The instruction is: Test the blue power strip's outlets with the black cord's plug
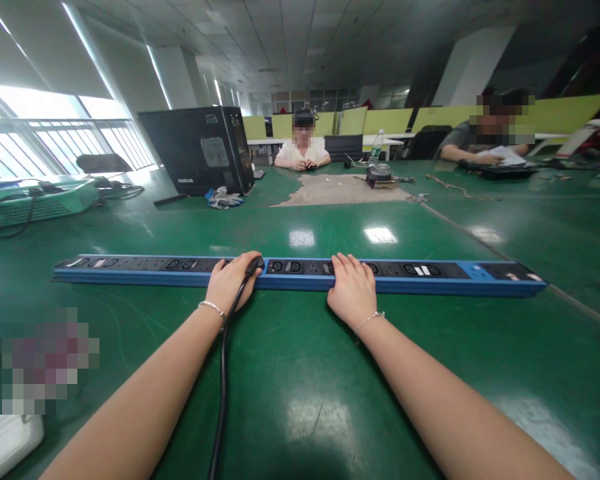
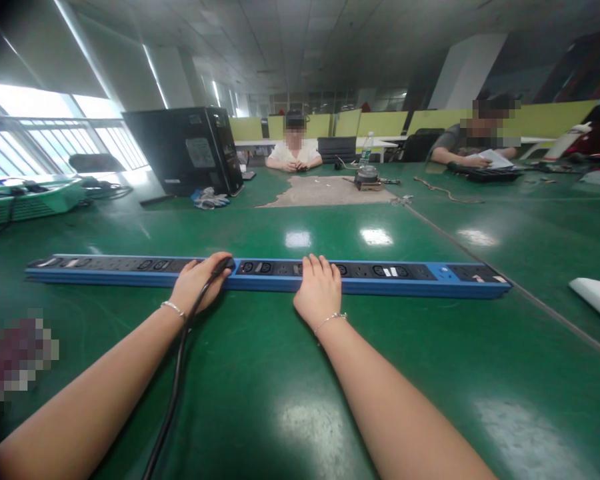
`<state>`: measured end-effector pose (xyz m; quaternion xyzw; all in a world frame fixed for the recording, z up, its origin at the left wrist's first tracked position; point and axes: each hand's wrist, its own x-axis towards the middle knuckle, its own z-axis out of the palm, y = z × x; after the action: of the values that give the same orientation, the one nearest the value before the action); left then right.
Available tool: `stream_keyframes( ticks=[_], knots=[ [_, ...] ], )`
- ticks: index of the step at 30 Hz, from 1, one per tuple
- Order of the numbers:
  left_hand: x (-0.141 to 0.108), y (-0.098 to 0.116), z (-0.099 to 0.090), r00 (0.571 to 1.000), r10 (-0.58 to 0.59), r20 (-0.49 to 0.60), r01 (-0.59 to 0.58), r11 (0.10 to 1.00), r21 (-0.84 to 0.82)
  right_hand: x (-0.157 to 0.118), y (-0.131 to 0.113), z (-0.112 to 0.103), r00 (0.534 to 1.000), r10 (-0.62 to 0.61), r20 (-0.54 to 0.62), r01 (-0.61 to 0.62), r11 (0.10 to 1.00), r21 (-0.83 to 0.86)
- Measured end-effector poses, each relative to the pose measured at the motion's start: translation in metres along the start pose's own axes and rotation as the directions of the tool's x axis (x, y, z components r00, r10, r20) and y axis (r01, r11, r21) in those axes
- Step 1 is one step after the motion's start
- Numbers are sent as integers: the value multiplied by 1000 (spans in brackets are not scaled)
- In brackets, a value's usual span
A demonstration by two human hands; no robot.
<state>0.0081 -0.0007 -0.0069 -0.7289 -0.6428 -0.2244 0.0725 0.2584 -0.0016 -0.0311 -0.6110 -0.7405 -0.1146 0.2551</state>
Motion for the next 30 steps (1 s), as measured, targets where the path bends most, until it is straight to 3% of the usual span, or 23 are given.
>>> stream_keyframes(
  ticks=[6, 9, 11, 13, 17, 22, 26, 30],
  knots=[
    [1, 1, 2, 1000, -28, -6, 27, 992, -120, 0, -1, 1, 1000, 3, -12, -3, 1000, 2],
    [5, -2, -5, 986, -118, -119, 83, 960, -268, 1, -1, 1, 1000, 0, -11, 0, 1000, 6],
    [9, -3, -15, 953, -201, -226, 108, 923, -370, 1, -2, 1, 1000, -1, -11, 1, 1000, 8],
    [11, 0, -23, 946, -199, -255, 85, 914, -396, 1, -2, 1, 1000, 1, -13, -1, 1000, 7],
    [11, 24, -24, 994, -48, -95, 9, 927, -375, 1, -3, 1, 1000, 6, -8, -6, 1000, 10],
    [19, 64, -3, 993, 100, 59, -72, 929, -363, 1, -2, 0, 1000, -3, -4, 3, 1000, 9],
    [28, 82, 12, 987, 129, 99, -87, 932, -351, 0, -2, -1, 1000, -4, 1, 4, 1000, 11],
    [34, 91, 12, 983, 149, 108, -115, 955, -275, 0, -3, -1, 1000, -1, -10, 1, 999, 34]
  ],
)
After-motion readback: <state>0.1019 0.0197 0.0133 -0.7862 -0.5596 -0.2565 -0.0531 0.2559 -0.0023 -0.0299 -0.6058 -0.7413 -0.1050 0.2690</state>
